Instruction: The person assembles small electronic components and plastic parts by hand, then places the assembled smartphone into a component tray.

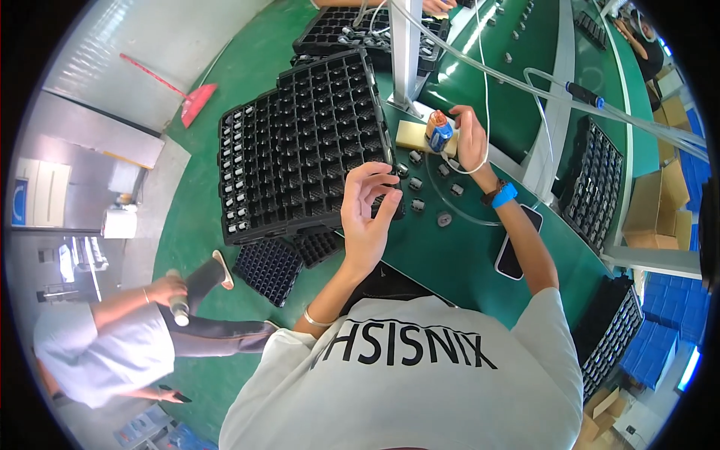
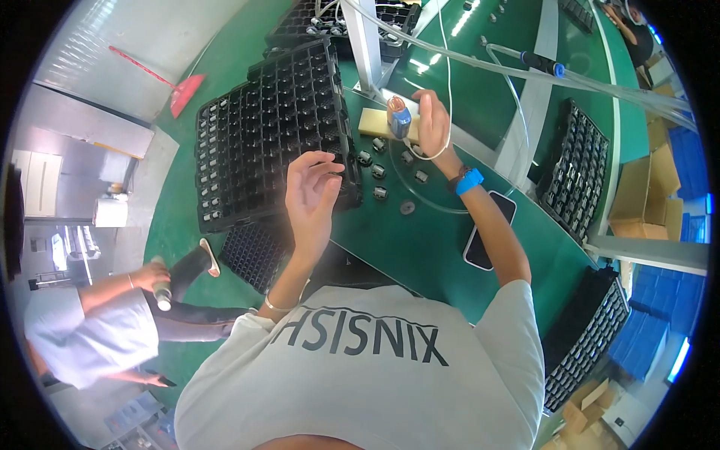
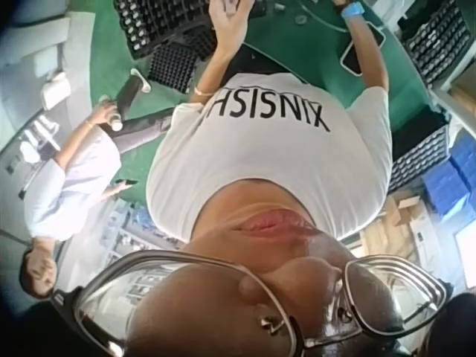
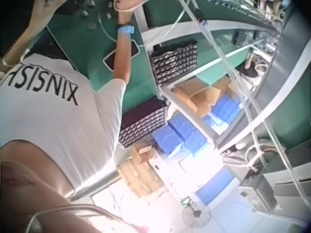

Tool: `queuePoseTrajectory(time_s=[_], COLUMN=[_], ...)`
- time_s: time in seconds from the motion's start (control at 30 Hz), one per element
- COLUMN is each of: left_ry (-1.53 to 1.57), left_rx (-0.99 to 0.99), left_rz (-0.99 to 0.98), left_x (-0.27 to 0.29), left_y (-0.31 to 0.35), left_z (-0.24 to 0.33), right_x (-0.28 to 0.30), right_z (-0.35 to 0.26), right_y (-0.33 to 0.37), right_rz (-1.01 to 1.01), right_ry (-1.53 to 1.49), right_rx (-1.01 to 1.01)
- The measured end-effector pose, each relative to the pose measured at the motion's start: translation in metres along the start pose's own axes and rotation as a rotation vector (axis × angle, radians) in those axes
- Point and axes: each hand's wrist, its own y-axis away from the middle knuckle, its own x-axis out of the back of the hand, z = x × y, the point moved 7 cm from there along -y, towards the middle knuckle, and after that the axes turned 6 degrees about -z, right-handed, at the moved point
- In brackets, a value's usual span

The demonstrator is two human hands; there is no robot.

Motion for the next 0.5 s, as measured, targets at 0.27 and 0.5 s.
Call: queuePoseTrajectory(time_s=[0.27,0.5], left_ry=[-0.010,-0.072], left_rx=[0.015,0.033], left_rz=[-0.020,0.020], left_x=[-0.003,0.004], left_y=[-0.001,0.006], left_z=[-0.007,-0.006], right_x=[0.044,0.187], right_z=[0.025,0.018], right_y=[0.025,0.080], right_rz=[-0.109,0.068], right_ry=[0.675,0.744], right_rx=[-0.080,-0.501])
